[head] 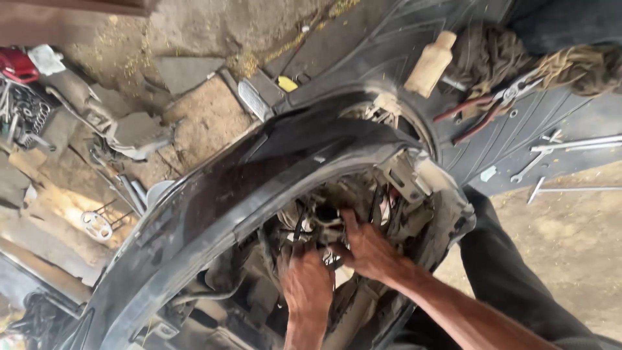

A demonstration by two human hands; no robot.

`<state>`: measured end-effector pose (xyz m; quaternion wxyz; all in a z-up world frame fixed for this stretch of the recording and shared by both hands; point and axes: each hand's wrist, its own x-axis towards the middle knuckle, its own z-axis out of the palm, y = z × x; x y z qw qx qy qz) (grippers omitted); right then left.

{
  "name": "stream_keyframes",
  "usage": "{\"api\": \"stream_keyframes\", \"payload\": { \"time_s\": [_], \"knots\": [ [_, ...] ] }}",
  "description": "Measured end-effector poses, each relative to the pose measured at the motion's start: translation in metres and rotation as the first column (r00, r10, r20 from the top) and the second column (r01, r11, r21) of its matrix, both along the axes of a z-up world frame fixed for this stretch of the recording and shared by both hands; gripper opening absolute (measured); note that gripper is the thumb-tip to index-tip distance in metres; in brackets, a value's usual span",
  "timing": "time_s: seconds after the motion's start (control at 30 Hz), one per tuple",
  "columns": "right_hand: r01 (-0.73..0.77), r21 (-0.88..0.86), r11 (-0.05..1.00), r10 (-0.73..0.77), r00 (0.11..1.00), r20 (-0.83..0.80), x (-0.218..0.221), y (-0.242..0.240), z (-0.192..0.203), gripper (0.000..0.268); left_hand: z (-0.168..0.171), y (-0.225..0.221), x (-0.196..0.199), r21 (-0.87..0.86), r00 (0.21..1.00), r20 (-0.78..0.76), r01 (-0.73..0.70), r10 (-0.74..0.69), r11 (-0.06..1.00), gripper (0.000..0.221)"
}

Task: The recorder is removing and inspecting the carburetor and internal engine components of a motorcycle.

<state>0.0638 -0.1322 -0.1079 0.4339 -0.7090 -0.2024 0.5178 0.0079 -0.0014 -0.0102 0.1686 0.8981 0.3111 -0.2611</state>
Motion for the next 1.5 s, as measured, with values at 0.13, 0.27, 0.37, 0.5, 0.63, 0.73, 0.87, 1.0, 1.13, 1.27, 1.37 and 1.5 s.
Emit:
{"api": "stream_keyframes", "payload": {
  "time_s": [0.13,0.27,0.37,0.5,0.63,0.73,0.87,1.0,1.13,1.27,1.37,1.5],
  "knots": [
    [-0.306,-0.287,0.908,0.258,0.947,-0.193,0.005,0.004,0.027,0.07,-0.004,-0.012,-0.058,-0.13,0.931,-0.365,-0.052,0.001,0.99,0.022],
    [-0.217,-0.277,0.936,0.221,0.975,-0.017,0.021,0.014,0.007,0.083,-0.013,0.005,-0.005,-0.037,0.997,-0.069,0.044,-0.047,0.998,0.019],
    [-0.287,-0.312,0.906,0.253,0.957,-0.145,0.009,0.006,0.016,0.076,-0.007,-0.013,-0.061,0.326,0.916,0.109,0.334,-0.387,0.884,0.017],
    [-0.176,-0.39,0.904,0.126,0.98,-0.152,0.042,0.012,-0.007,0.07,0.01,0.007,0.022,0.104,0.98,-0.142,0.156,-0.14,0.982,0.034],
    [-0.246,-0.423,0.872,0.122,0.947,-0.298,0.03,0.024,0.038,0.069,0.015,0.005,0.018,-0.187,0.751,-0.652,-0.027,-0.104,0.982,0.022],
    [-0.068,-0.349,0.935,-0.012,0.975,-0.222,0.047,0.022,0.035,0.092,0.006,0.009,0.024,-0.038,0.983,-0.11,0.142,-0.146,0.989,0.028],
    [0.064,-0.217,0.974,-0.119,0.961,-0.25,0.024,0.015,0.035,0.082,0.041,-0.003,-0.004,0.056,0.957,0.281,-0.093,0.074,0.994,0.049],
    [0.165,-0.104,0.981,-0.168,0.985,-0.024,0.018,0.015,0.017,0.09,0.009,-0.036,-0.063,-0.024,0.627,0.106,-0.774,0.772,0.632,0.031],
    [0.027,-0.316,0.949,-0.057,0.995,-0.085,0.015,0.018,0.027,0.091,-0.013,-0.04,-0.046,-0.449,0.213,-0.032,-0.876,0.976,0.176,0.043],
    [0.031,-0.03,0.999,-0.025,0.98,0.197,0.012,0.01,0.002,0.083,-0.038,-0.049,-0.038,-0.699,-0.016,0.097,-0.713,0.995,0.057,0.031],
    [-0.001,-0.125,0.992,0.019,0.99,0.139,0.011,0.014,0.016,0.084,-0.012,-0.04,-0.039,-0.401,0.193,0.131,-0.887,0.972,0.23,0.025],
    [0.034,-0.149,0.988,-0.03,0.999,0.025,0.003,0.009,-0.007,0.071,-0.021,-0.02,-0.067,0.223,0.809,0.552,-0.38,0.205,0.898,0.037]
  ]
}}
